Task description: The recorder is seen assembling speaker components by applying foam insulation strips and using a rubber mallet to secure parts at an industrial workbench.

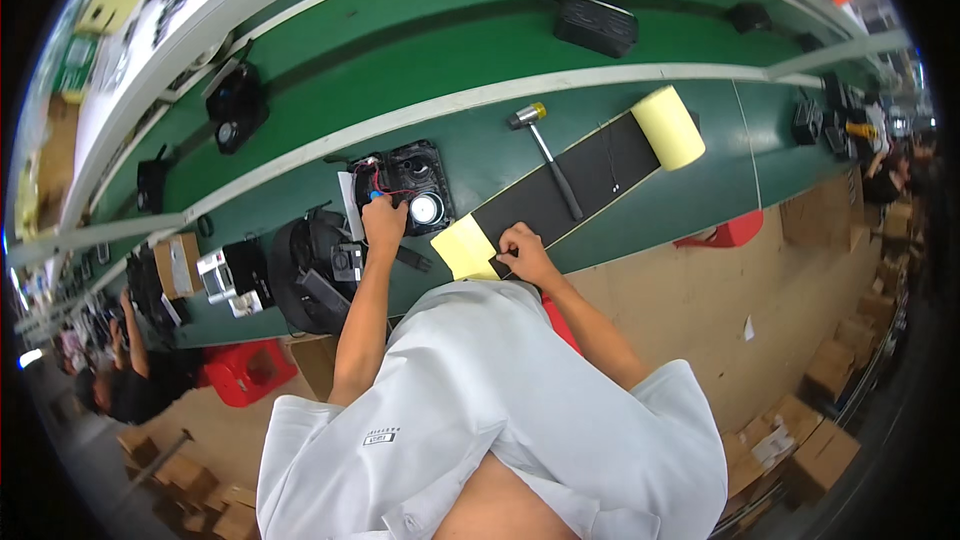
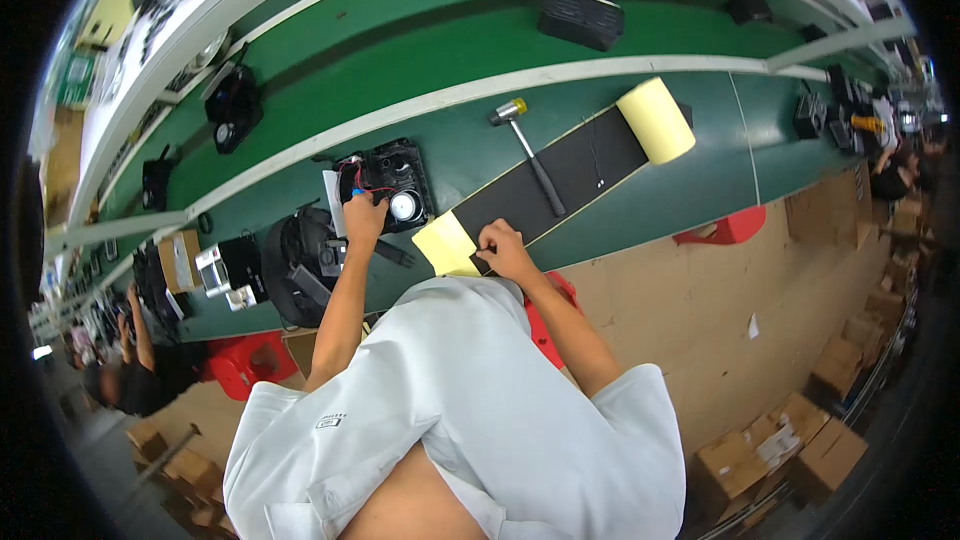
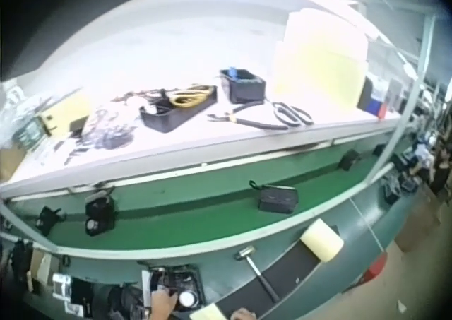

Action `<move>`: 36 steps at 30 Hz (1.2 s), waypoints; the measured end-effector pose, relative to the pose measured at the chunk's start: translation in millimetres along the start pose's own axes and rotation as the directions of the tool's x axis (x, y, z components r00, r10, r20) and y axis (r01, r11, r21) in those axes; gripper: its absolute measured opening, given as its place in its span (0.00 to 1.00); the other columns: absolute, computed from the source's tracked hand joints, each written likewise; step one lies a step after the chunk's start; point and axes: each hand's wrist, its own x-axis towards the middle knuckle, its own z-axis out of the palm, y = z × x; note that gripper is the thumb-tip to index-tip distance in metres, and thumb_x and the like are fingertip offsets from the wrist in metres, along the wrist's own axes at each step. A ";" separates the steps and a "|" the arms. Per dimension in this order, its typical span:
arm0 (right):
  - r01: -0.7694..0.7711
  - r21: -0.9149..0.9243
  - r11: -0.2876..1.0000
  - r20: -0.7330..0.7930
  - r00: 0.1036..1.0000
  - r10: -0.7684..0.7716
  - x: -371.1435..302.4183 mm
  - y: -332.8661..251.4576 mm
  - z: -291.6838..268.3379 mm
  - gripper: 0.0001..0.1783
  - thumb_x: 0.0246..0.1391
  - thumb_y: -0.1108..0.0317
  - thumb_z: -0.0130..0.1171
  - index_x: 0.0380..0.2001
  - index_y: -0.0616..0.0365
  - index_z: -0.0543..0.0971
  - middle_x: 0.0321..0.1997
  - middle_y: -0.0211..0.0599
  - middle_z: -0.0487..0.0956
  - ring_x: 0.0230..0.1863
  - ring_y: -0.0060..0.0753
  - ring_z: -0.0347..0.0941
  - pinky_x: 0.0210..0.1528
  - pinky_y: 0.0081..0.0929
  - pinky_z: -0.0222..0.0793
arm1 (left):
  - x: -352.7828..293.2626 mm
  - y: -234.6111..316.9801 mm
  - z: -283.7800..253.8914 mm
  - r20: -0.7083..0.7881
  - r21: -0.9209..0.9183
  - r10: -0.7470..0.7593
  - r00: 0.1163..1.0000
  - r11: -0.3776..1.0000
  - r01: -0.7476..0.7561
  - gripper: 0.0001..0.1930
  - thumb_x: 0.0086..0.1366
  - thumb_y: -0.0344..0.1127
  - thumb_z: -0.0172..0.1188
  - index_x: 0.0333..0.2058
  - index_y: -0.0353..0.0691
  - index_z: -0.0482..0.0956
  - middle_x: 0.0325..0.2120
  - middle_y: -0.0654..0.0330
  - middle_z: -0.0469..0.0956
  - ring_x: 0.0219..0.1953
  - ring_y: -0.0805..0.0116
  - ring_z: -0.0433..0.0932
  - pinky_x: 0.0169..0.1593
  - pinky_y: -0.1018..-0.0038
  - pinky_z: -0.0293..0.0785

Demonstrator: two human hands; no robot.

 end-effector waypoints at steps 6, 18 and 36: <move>-0.340 0.739 0.582 0.023 0.876 0.482 50.0 -14.2 -29.0 0.07 0.55 0.73 0.65 0.34 0.58 0.76 0.27 0.29 0.78 0.25 0.19 0.73 0.26 0.18 0.69 | -3.8 -8.6 14.3 -0.063 0.013 -0.063 0.996 0.998 0.063 0.14 0.54 0.38 0.68 0.28 0.29 0.82 0.26 0.39 0.81 0.33 0.42 0.82 0.41 0.54 0.80; -0.133 0.215 0.968 0.041 0.991 0.127 152.4 -92.6 35.7 0.19 0.48 0.70 0.71 0.37 0.59 0.70 0.29 0.45 0.80 0.27 0.35 0.78 0.31 0.34 0.74 | -12.3 26.4 7.4 0.023 0.130 -0.134 0.991 0.983 0.129 0.07 0.62 0.31 0.57 0.31 0.37 0.83 0.32 0.47 0.83 0.38 0.47 0.84 0.40 0.56 0.82; -0.422 0.451 0.786 -0.155 0.831 0.534 1.3 -8.7 -8.9 0.07 0.53 0.68 0.65 0.30 0.58 0.77 0.24 0.31 0.77 0.24 0.22 0.72 0.26 0.25 0.69 | -75.1 16.2 35.4 -0.111 0.298 0.610 0.785 0.773 -0.559 0.09 0.51 0.32 0.59 0.32 0.36 0.80 0.38 0.54 0.75 0.43 0.56 0.73 0.44 0.62 0.69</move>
